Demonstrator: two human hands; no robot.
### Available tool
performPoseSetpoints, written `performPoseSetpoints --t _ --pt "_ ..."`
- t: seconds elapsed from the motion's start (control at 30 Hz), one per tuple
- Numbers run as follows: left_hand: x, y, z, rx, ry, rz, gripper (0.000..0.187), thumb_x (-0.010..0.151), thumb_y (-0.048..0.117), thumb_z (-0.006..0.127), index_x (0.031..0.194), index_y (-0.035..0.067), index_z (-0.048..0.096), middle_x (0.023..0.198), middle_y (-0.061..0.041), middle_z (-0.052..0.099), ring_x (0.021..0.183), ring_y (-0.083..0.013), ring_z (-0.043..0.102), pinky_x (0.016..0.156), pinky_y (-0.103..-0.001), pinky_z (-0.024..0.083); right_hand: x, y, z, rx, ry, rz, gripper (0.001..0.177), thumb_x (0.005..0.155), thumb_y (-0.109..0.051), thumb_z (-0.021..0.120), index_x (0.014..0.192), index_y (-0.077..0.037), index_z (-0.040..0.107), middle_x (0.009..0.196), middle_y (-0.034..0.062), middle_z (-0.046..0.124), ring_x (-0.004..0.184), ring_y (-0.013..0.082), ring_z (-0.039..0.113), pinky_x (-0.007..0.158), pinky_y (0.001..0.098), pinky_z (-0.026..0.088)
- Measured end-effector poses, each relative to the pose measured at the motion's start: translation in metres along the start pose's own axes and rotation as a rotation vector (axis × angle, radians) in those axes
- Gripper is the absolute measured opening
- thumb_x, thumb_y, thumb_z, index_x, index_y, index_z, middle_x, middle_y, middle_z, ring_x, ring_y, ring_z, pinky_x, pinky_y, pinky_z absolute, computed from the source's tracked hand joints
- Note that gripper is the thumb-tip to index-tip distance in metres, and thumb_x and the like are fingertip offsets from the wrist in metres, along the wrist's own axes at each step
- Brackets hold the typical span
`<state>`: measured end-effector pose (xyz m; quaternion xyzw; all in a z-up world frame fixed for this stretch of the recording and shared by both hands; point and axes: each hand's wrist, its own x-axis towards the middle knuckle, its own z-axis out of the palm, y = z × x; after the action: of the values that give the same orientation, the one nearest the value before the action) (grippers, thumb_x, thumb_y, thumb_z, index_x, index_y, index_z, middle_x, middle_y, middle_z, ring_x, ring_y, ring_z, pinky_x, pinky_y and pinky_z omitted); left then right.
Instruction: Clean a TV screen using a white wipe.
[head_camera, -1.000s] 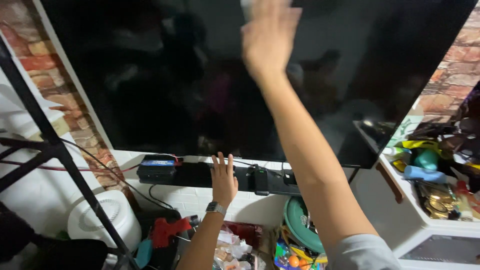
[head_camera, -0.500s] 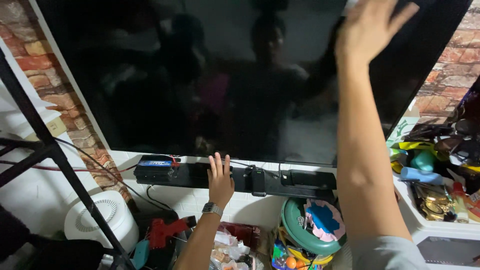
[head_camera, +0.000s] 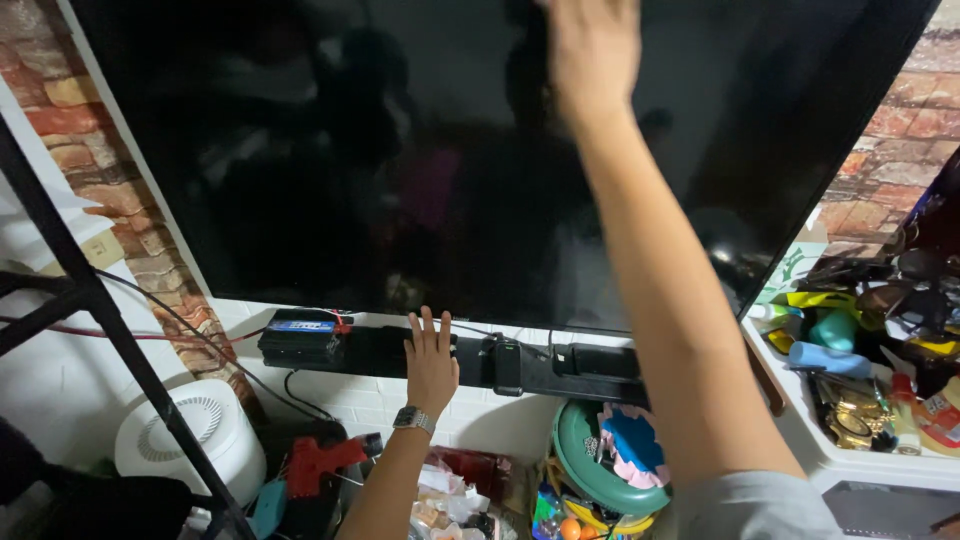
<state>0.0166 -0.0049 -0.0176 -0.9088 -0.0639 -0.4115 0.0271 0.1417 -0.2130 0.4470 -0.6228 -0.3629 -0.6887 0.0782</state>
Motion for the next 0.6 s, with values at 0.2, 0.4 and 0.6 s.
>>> performPoseSetpoints --t 0.2,0.4,0.6 --pt "0.003 0.007 -0.034 -0.096 -0.051 -0.039 0.092 0.087 0.017 0.069 0.162 0.012 0.015 0.168 -0.026 0.005 0.155 -0.0467 0.01 0.113 -0.059 0.037 -0.099 0.107 -0.033 -0.605 0.032 0.125 0.051 0.098 -0.001 0.049 0.149 0.006 0.051 0.152 0.0229 0.053 0.148 0.0382 0.045 0.123 0.0586 0.018" --pt "0.008 0.01 -0.049 -0.184 -0.161 -0.079 0.095 0.083 0.019 0.071 0.161 0.009 0.018 0.167 -0.025 0.003 0.154 -0.0466 0.005 0.114 -0.06 0.031 -0.179 0.055 -0.064 -0.217 0.134 0.64 0.054 0.104 -0.001 0.047 0.158 0.005 0.044 0.163 0.0216 0.045 0.153 0.038 0.038 0.125 0.0605 0.014" --pt "0.008 0.013 -0.048 -0.208 -0.09 -0.058 0.093 0.082 0.019 0.071 0.159 0.006 0.021 0.166 -0.029 0.006 0.153 -0.0501 0.007 0.115 -0.057 0.032 -0.229 -0.105 -0.033 -0.114 -0.051 0.24 0.046 0.102 -0.004 0.053 0.147 0.002 0.053 0.144 0.024 0.056 0.139 0.0464 0.051 0.122 0.0643 0.032"
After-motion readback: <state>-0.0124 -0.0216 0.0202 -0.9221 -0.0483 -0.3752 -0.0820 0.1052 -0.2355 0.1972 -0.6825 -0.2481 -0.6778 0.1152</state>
